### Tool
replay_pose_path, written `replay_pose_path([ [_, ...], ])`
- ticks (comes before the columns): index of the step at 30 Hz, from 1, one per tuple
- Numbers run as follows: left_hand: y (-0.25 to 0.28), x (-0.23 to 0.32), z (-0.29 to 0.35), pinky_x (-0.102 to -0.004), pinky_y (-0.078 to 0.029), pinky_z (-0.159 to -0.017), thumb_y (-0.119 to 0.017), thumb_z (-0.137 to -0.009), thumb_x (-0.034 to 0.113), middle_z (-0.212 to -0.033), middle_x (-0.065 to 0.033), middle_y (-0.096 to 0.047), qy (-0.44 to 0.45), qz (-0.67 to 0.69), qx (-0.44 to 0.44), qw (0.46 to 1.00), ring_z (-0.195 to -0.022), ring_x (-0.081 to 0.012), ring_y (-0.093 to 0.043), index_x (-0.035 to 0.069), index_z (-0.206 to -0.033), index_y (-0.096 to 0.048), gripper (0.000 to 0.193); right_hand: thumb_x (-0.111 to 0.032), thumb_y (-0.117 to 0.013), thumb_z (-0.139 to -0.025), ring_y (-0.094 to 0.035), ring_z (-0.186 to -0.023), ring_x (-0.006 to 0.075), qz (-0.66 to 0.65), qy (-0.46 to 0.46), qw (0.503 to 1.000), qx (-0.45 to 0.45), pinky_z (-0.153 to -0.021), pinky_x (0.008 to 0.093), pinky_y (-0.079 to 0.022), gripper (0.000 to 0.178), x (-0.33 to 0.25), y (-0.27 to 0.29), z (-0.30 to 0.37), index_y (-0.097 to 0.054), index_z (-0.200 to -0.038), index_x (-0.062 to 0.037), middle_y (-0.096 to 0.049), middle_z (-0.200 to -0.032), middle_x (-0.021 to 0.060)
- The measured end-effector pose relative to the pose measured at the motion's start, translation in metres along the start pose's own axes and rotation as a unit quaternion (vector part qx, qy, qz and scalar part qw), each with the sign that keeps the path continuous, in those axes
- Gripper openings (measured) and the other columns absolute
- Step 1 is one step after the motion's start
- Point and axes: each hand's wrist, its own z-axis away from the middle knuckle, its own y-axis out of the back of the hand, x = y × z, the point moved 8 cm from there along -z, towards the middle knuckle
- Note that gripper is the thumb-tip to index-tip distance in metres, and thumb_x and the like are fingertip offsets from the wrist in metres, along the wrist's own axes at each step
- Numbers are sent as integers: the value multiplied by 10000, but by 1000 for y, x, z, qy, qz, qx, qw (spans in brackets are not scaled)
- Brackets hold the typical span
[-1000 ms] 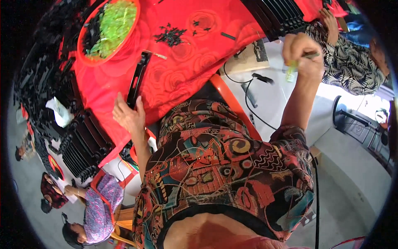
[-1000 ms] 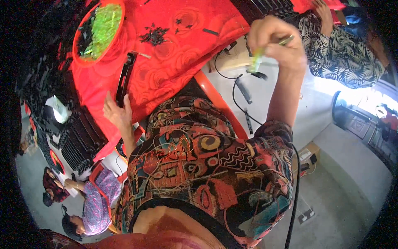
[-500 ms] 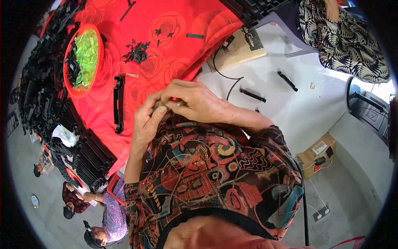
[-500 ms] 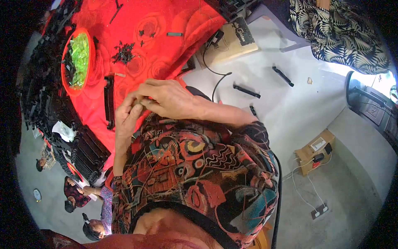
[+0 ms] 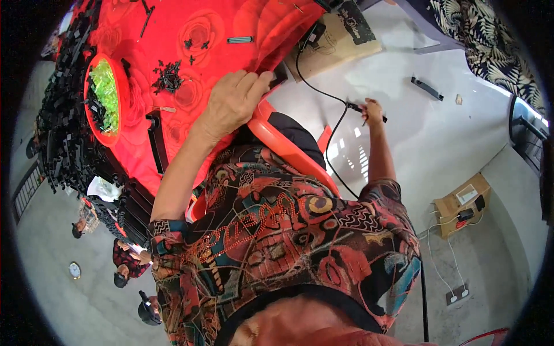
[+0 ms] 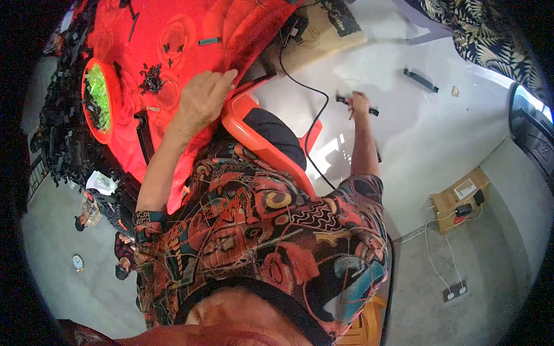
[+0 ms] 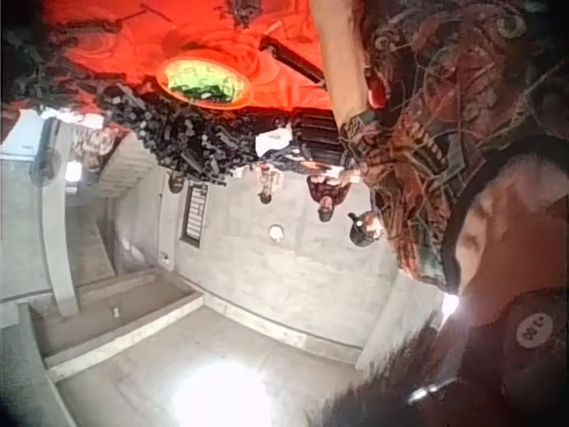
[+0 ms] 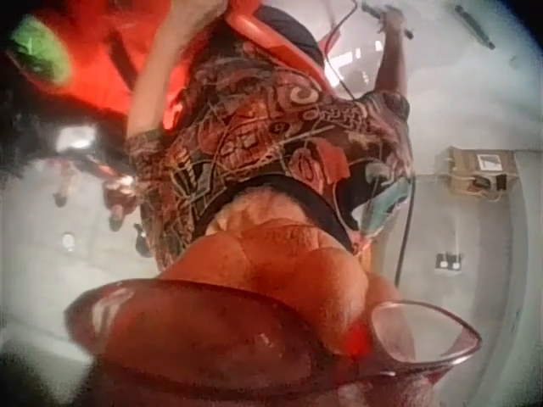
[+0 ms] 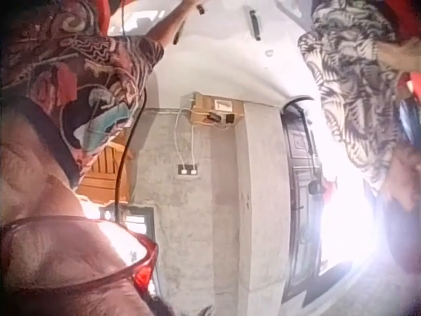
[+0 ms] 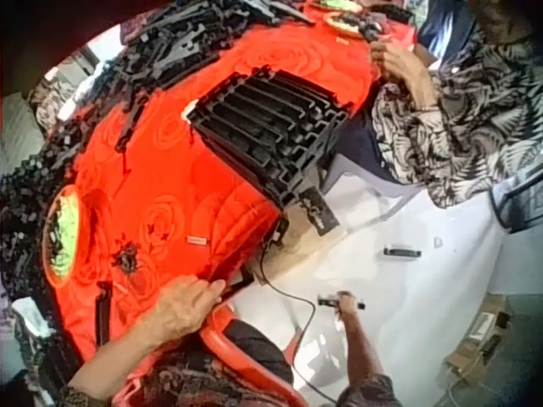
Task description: The person assembles toy rifle components by hand, inserting small plastic pieces into black plastic parts and fitting the sections together.
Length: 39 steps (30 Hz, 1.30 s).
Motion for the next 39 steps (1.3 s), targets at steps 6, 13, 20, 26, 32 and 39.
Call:
replay_pose_path([
  [6, -21, 0, 30, -301, -433, -645, -514, -727, 132, -799, -40, -514, -75, -170, -78, 979, -698, -167, -505, 8, -1107, -543, 401, -89, -332, -845, -532, -410, 213, 42, -102, 994, 16, -289, 309, -349, 509, 87, -30, -20, -292, -1349, -148, -558, -807, 141],
  [13, -12, 1, 40, -294, -403, -632, -506, -732, 149, -879, -48, -553, -61, -203, -108, 971, -697, -143, -497, 4, -1144, -546, 438, -102, -399, -832, -590, -460, 272, -7, -75, 997, 29, -279, 292, -356, 623, 72, -50, -30, -162, -1406, -143, -511, -1013, 194],
  [20, -5, 9, 48, -269, -371, -591, -529, -707, 167, -870, -34, -551, -71, -150, -100, 981, -701, -119, -496, 14, -1114, -558, 435, -250, -513, -854, -532, -570, 240, -35, -161, 985, 55, -342, 361, -439, 178, 123, -23, -46, -505, -995, -141, -531, -801, 91],
  [26, -5, 11, 48, -247, -353, -595, -522, -719, 186, -789, 4, -498, -66, -132, -87, 985, -702, -99, -484, 31, -1054, -580, 374, -442, -591, -830, -569, -542, 276, -15, -228, 971, -74, -378, 355, -468, 765, 223, 30, -79, -266, -1359, 6, -544, -1012, 199],
  [32, -2, 13, 49, -241, -337, -596, -514, -733, 191, -757, 22, -468, -68, -139, -90, 984, -701, -96, -465, 40, -1037, -581, 347, -369, -548, -871, -586, -644, 290, -65, -344, 936, 23, -407, 324, -471, 651, 227, 26, -22, -286, -1356, -23, -483, -1177, 175],
  [39, 0, 12, 50, -240, -357, -613, -522, -728, 191, -761, 23, -471, -71, -136, -68, 986, -711, -96, -473, 44, -1053, -576, 360, -398, -532, -841, -539, -903, 296, -45, -49, 998, -18, -522, 353, -505, 666, 149, 9, -14, -260, -1383, -122, -351, -1341, 143],
])
